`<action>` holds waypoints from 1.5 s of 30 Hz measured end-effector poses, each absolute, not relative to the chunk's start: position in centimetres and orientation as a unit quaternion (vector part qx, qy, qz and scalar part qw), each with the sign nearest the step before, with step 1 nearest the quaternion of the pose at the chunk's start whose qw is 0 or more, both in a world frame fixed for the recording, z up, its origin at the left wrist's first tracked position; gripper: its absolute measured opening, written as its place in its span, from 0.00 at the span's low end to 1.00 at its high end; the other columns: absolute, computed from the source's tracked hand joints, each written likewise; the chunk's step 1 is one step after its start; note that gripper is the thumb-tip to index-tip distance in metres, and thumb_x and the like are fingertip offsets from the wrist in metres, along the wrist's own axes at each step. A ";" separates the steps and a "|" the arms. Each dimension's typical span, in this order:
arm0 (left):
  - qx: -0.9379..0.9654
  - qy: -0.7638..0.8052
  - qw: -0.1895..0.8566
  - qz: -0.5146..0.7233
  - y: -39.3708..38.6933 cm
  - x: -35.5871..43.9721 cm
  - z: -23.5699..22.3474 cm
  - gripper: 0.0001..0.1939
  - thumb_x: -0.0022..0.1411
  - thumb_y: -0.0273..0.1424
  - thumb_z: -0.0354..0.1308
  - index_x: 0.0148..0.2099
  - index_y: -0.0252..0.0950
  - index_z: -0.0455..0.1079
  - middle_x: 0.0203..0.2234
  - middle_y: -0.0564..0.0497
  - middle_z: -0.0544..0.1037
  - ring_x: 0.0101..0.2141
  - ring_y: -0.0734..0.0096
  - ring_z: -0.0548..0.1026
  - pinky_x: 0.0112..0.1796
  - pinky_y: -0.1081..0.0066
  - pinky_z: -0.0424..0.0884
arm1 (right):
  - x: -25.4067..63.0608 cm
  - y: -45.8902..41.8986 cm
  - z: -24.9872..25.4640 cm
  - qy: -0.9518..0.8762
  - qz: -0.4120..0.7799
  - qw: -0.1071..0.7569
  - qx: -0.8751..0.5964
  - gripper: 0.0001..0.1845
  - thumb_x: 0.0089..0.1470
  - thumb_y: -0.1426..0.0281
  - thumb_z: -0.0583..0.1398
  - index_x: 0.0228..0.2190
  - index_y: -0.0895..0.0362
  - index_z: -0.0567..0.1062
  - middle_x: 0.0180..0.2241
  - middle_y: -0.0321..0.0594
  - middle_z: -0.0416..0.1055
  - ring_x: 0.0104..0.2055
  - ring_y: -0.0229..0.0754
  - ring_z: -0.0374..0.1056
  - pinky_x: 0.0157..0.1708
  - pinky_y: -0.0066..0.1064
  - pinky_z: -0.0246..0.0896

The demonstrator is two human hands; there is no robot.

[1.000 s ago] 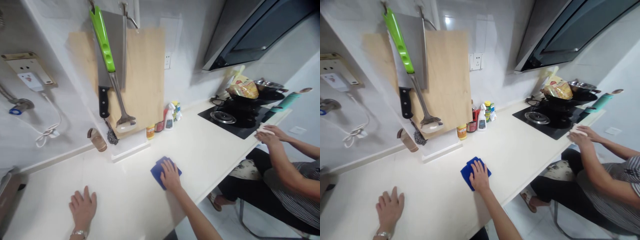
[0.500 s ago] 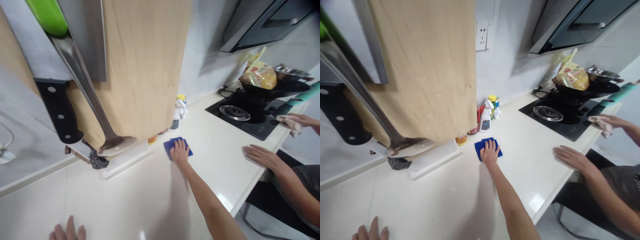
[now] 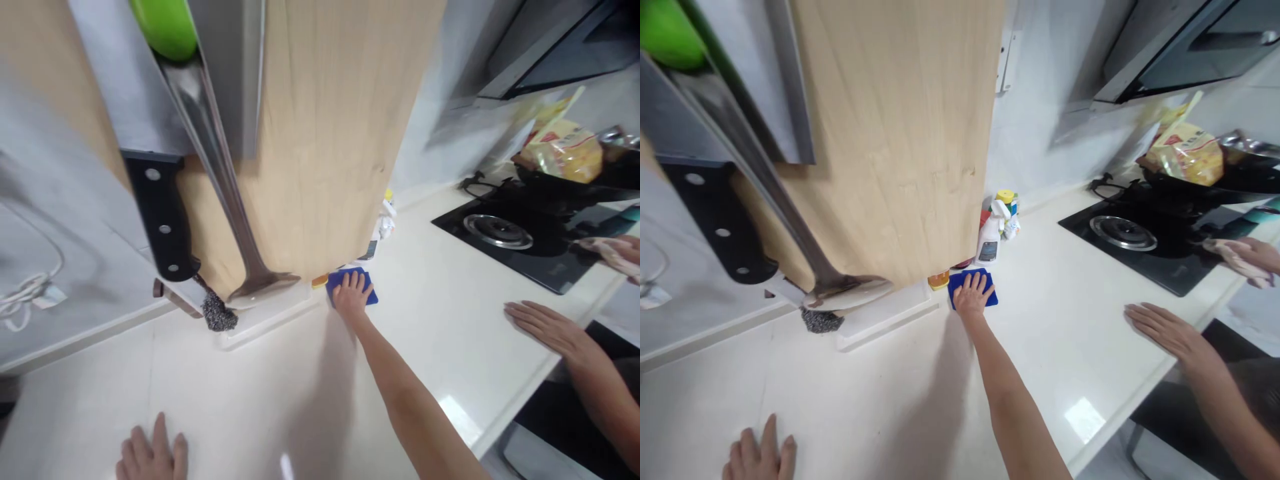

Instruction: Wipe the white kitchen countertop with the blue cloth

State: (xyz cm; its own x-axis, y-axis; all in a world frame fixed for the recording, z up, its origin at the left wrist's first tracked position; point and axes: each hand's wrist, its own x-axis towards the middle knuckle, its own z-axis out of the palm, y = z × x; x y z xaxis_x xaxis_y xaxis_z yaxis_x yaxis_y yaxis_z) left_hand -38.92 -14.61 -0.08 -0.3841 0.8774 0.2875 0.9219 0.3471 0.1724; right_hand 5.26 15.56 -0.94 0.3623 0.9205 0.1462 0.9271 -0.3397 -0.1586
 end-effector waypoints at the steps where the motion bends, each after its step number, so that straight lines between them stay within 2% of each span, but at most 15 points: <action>1: -0.551 -0.817 0.072 -0.155 -14.7 -38.9 0.0 0.40 0.64 0.49 0.45 0.71 0.32 0.53 0.68 0.29 0.54 0.67 0.31 0.49 0.59 0.34 0.54 | 4.9 14.7 -0.9 -0.573 -0.012 0.107 -0.812 0.34 0.62 0.66 0.43 0.66 0.65 0.57 0.70 0.57 0.47 0.73 0.60 0.38 0.66 0.69 0.30; 5: -0.550 -0.814 0.081 -0.166 -15.0 -38.5 0.4 0.39 0.63 0.44 0.48 0.71 0.31 0.53 0.66 0.28 0.57 0.67 0.30 0.48 0.58 0.32 0.54 | 2.8 10.5 -0.8 -0.589 -0.010 0.117 -0.800 0.33 0.62 0.66 0.44 0.66 0.65 0.58 0.70 0.56 0.48 0.73 0.60 0.39 0.67 0.67 0.31; 11: -0.551 -0.803 0.094 -0.208 -15.2 -38.1 0.3 0.33 0.67 0.39 0.42 0.68 0.25 0.58 0.69 0.27 0.50 0.69 0.31 0.43 0.61 0.33 0.49 | -2.1 3.1 -0.5 -0.620 -0.024 0.127 -0.774 0.32 0.62 0.67 0.45 0.65 0.67 0.59 0.69 0.60 0.50 0.72 0.64 0.42 0.65 0.69 0.35; 17: -0.554 -0.798 0.101 -0.214 -15.6 -37.9 0.2 0.32 0.68 0.38 0.43 0.68 0.23 0.58 0.69 0.23 0.46 0.69 0.28 0.40 0.60 0.32 0.50 | -9.3 -3.8 0.0 -0.648 0.026 0.129 -0.750 0.33 0.63 0.66 0.46 0.66 0.66 0.56 0.70 0.60 0.44 0.73 0.65 0.36 0.65 0.71 0.30; 21: -0.552 -0.801 0.097 -0.210 -15.7 -37.8 0.3 0.32 0.69 0.38 0.42 0.67 0.22 0.59 0.68 0.21 0.47 0.69 0.28 0.40 0.60 0.31 0.49 | -12.0 -7.9 0.5 -0.694 0.067 0.123 -0.707 0.35 0.63 0.65 0.47 0.67 0.67 0.53 0.71 0.61 0.41 0.73 0.66 0.36 0.64 0.73 0.31; 25: -0.545 -0.810 0.078 -0.203 -15.8 -38.0 0.0 0.31 0.69 0.37 0.42 0.66 0.21 0.60 0.67 0.19 0.49 0.69 0.27 0.41 0.60 0.31 0.49 | -11.3 -10.3 1.3 -0.748 0.076 0.103 -0.651 0.36 0.63 0.60 0.49 0.67 0.63 0.54 0.71 0.57 0.42 0.73 0.65 0.39 0.66 0.67 0.35; 29: -0.539 -0.810 0.078 -0.218 -15.9 -38.0 0.0 0.31 0.68 0.36 0.44 0.67 0.23 0.59 0.68 0.21 0.50 0.69 0.29 0.40 0.59 0.30 0.49 | -9.4 -10.0 1.5 -0.803 0.057 0.096 -0.585 0.36 0.64 0.55 0.49 0.68 0.56 0.54 0.71 0.47 0.46 0.74 0.60 0.35 0.67 0.67 0.30; 33: -0.545 -0.801 0.089 -0.230 -16.0 -38.0 0.1 0.32 0.68 0.37 0.45 0.68 0.24 0.58 0.69 0.24 0.48 0.69 0.30 0.39 0.60 0.31 0.49 | -6.9 -8.0 0.6 -0.822 0.058 0.097 -0.558 0.35 0.63 0.58 0.50 0.68 0.53 0.53 0.70 0.45 0.50 0.73 0.54 0.38 0.68 0.65 0.30; 37: -0.553 -0.795 0.096 -0.231 -15.9 -38.2 -0.2 0.31 0.68 0.37 0.44 0.68 0.23 0.58 0.70 0.24 0.45 0.70 0.31 0.37 0.61 0.32 0.48 | -2.7 -4.4 -0.4 -0.771 0.028 0.085 -0.630 0.34 0.63 0.61 0.47 0.67 0.55 0.55 0.70 0.45 0.49 0.73 0.53 0.38 0.68 0.65 0.31; 42: -0.541 -0.805 0.083 -0.228 -15.8 -38.1 -0.6 0.32 0.68 0.37 0.44 0.69 0.25 0.56 0.70 0.26 0.46 0.70 0.32 0.35 0.61 0.31 0.48 | 1.9 1.0 0.2 -0.694 0.017 0.055 -0.717 0.35 0.63 0.59 0.42 0.68 0.57 0.53 0.71 0.45 0.48 0.73 0.52 0.38 0.67 0.66 0.35; 45: -0.541 -0.811 0.079 -0.208 -15.9 -37.9 -0.3 0.31 0.68 0.36 0.46 0.69 0.24 0.57 0.70 0.25 0.46 0.70 0.31 0.36 0.62 0.32 0.48 | 2.1 2.7 0.1 -0.650 0.017 0.059 -0.758 0.36 0.64 0.58 0.41 0.68 0.59 0.52 0.71 0.50 0.47 0.73 0.56 0.38 0.64 0.69 0.38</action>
